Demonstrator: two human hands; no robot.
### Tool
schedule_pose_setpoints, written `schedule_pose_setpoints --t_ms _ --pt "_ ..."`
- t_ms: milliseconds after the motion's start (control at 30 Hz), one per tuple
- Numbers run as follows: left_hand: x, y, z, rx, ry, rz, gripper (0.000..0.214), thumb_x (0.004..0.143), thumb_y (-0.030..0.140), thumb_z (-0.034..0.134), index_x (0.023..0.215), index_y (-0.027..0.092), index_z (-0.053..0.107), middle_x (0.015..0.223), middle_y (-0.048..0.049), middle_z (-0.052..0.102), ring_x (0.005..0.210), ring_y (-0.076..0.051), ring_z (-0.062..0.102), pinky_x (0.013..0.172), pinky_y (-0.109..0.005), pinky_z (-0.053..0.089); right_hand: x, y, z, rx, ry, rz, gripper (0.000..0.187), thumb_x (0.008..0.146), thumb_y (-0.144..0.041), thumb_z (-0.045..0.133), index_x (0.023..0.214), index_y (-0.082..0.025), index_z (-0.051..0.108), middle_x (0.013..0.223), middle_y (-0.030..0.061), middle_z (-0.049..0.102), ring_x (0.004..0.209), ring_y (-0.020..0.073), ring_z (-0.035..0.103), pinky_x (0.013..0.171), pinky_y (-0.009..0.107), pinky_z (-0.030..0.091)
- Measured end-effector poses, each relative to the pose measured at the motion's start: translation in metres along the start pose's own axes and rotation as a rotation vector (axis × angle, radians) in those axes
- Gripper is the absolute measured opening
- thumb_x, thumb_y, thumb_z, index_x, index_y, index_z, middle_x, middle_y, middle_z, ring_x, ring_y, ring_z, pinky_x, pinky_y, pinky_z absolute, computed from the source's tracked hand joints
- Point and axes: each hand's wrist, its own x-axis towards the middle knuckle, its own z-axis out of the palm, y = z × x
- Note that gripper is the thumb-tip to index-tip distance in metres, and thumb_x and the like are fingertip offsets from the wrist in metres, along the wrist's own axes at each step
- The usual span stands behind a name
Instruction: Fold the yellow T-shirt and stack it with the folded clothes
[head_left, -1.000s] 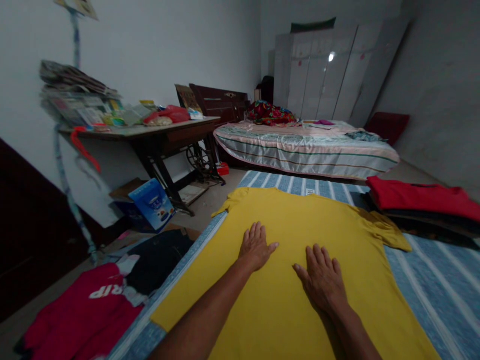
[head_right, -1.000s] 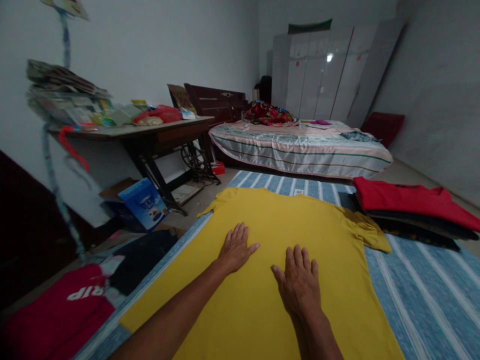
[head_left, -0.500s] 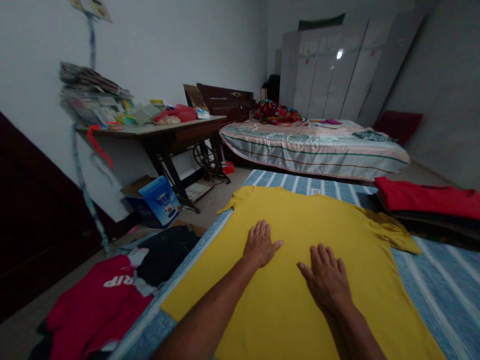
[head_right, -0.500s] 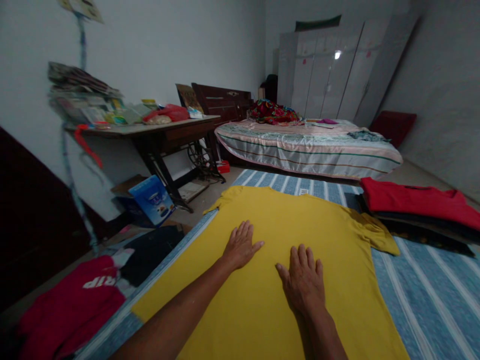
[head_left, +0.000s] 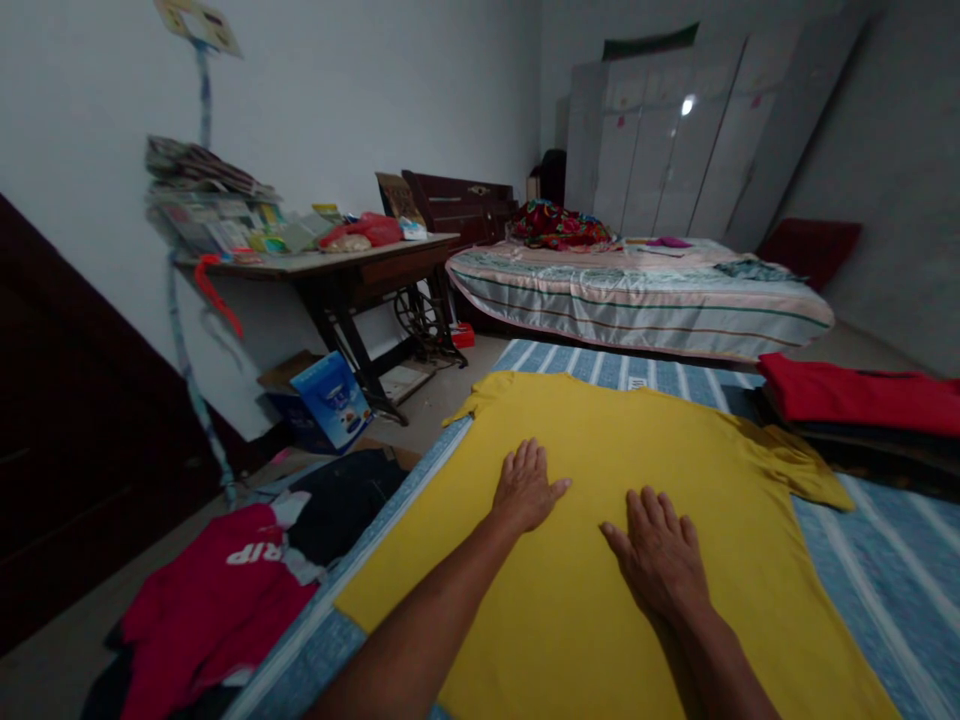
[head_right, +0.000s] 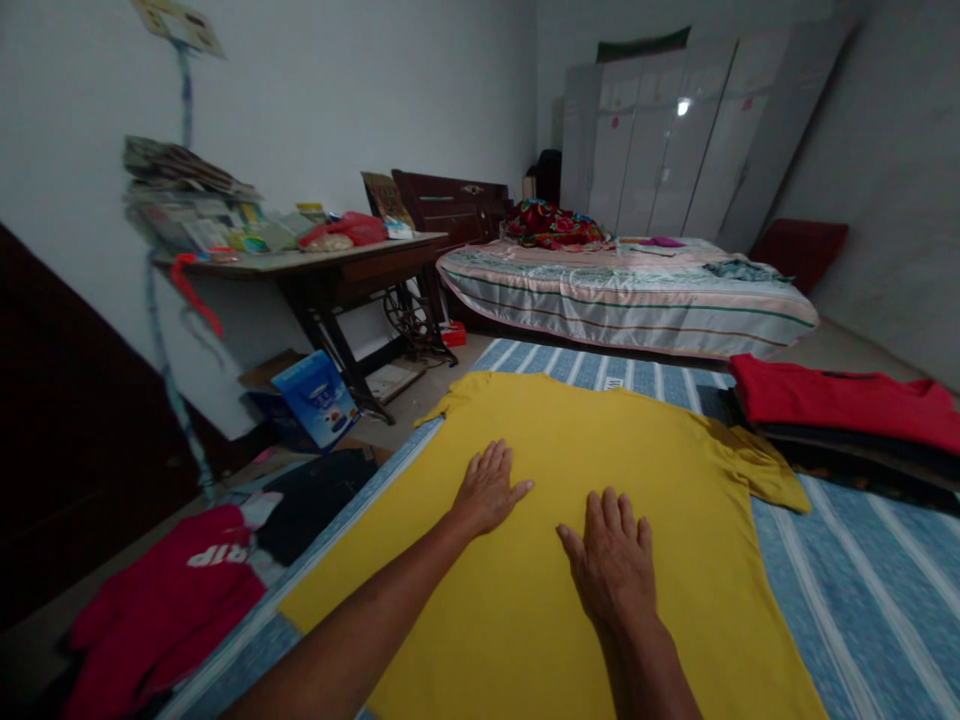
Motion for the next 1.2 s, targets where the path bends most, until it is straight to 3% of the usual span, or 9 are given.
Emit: schedule_pose_setpoints --t_ms 267,633,933,1200 --pt "-0.017 -0.019 -0.017 -0.034 -0.011 0.016 0.07 0.092 0.055 0.023 0.144 0.008 0.026 0.155 -0.0154 0.016 0.143 -0.025 0.011 0.114 -0.04 0.014 -0.002 0.003 -0.003 0.007 0.021 -0.016 0.064 0.092 -0.056 0.031 0.138 -0.012 0.04 0.147 0.0148 0.032 0.136 0.0325 0.022 0.105 0.049 0.02" --pt "-0.113 -0.058 -0.021 0.008 -0.004 0.027 0.062 0.092 0.05 0.035 0.137 0.007 0.038 0.15 -0.0185 0.028 0.141 -0.027 0.02 0.113 -0.041 0.02 -0.003 0.014 -0.006 -0.027 0.049 -0.043 0.06 0.092 -0.058 0.03 0.132 -0.015 0.042 0.141 0.0134 0.04 0.13 0.0315 0.03 0.099 0.047 0.027" --pt "-0.187 -0.089 -0.013 -0.085 0.104 0.124 0.05 0.09 0.042 0.044 0.131 0.013 0.046 0.145 -0.0151 0.041 0.136 -0.024 0.033 0.112 -0.043 0.028 -0.005 0.017 -0.01 -0.022 0.064 -0.055 0.058 0.092 -0.059 0.028 0.128 -0.017 0.045 0.136 0.0131 0.043 0.125 0.0313 0.034 0.096 0.045 0.03" --pt "-0.227 -0.084 -0.018 -0.249 0.126 0.31 0.041 0.085 0.035 0.054 0.119 0.013 0.055 0.14 -0.018 0.046 0.134 -0.026 0.036 0.109 -0.047 0.03 -0.006 0.017 -0.008 0.005 0.078 -0.056 0.058 0.092 -0.057 0.027 0.13 -0.016 0.043 0.137 0.0122 0.042 0.127 0.03 0.032 0.098 0.045 0.028"
